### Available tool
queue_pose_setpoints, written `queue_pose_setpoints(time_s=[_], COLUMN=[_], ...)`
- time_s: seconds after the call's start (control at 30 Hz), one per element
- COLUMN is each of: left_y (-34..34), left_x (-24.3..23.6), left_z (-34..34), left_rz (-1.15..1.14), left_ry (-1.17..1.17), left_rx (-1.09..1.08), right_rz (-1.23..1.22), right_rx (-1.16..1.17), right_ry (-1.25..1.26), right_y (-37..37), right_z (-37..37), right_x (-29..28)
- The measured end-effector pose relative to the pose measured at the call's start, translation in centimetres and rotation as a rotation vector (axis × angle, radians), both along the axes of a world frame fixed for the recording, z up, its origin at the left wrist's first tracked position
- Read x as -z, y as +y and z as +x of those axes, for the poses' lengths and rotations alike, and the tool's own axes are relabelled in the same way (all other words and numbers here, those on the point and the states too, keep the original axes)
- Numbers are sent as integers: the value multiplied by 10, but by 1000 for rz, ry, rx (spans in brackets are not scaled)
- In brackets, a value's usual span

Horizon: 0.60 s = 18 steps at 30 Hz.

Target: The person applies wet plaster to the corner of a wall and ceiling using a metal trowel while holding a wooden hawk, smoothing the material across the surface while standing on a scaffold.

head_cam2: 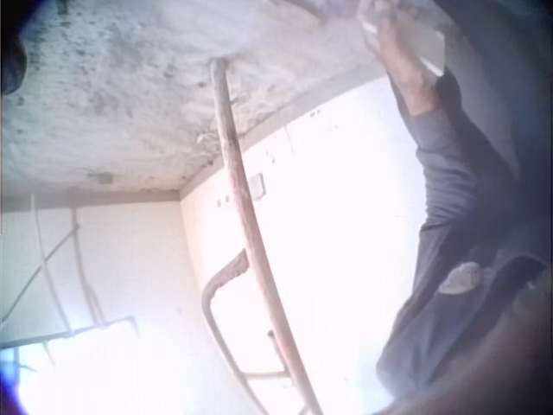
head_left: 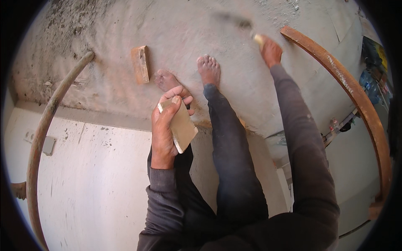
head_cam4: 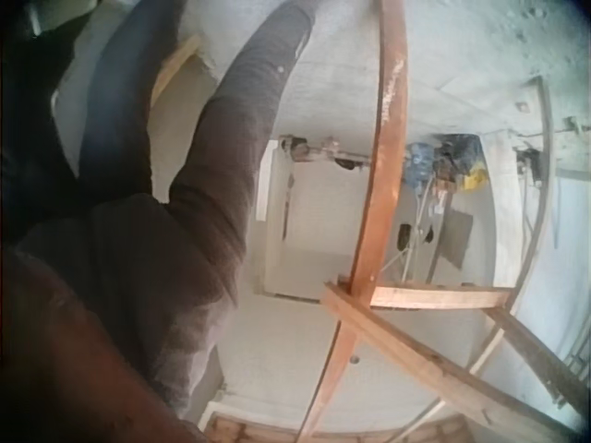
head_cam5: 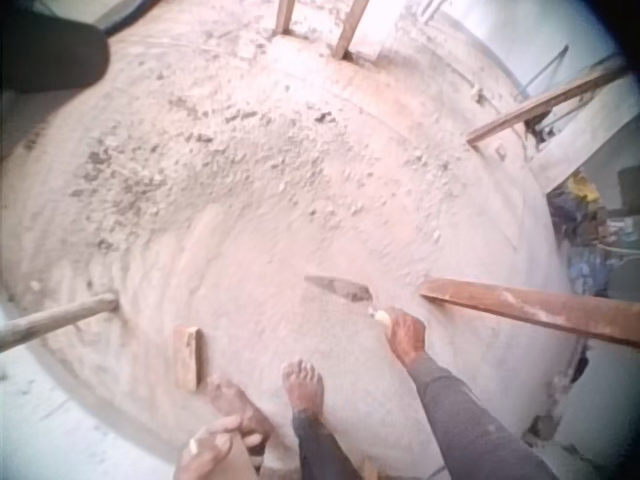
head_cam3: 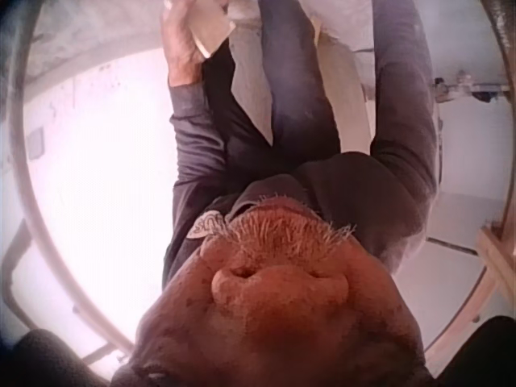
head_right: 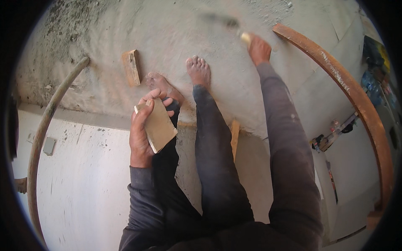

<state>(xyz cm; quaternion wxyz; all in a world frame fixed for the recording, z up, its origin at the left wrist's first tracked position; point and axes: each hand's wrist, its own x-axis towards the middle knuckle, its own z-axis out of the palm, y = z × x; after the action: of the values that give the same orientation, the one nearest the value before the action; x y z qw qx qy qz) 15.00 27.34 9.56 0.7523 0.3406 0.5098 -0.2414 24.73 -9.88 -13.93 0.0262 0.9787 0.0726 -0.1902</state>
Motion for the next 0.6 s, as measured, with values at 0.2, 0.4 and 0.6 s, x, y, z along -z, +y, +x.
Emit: queue_pose_setpoints(time_s=[0.2, 0.4, 0.6], left_y=[1, -1, -10], left_x=[6, 7, -26], left_z=[-4, -12, -1], left_rz=[6, -67, -33], left_ry=[-27, -80, -1], left_rx=[33, -50, 150], right_rz=[200, 714, 1030], right_rx=[110, 974, 1492], right_ry=[25, 656, 461], right_y=[38, 51, 53], right_z=[76, -58, -135], right_x=[-37, -87, -115])
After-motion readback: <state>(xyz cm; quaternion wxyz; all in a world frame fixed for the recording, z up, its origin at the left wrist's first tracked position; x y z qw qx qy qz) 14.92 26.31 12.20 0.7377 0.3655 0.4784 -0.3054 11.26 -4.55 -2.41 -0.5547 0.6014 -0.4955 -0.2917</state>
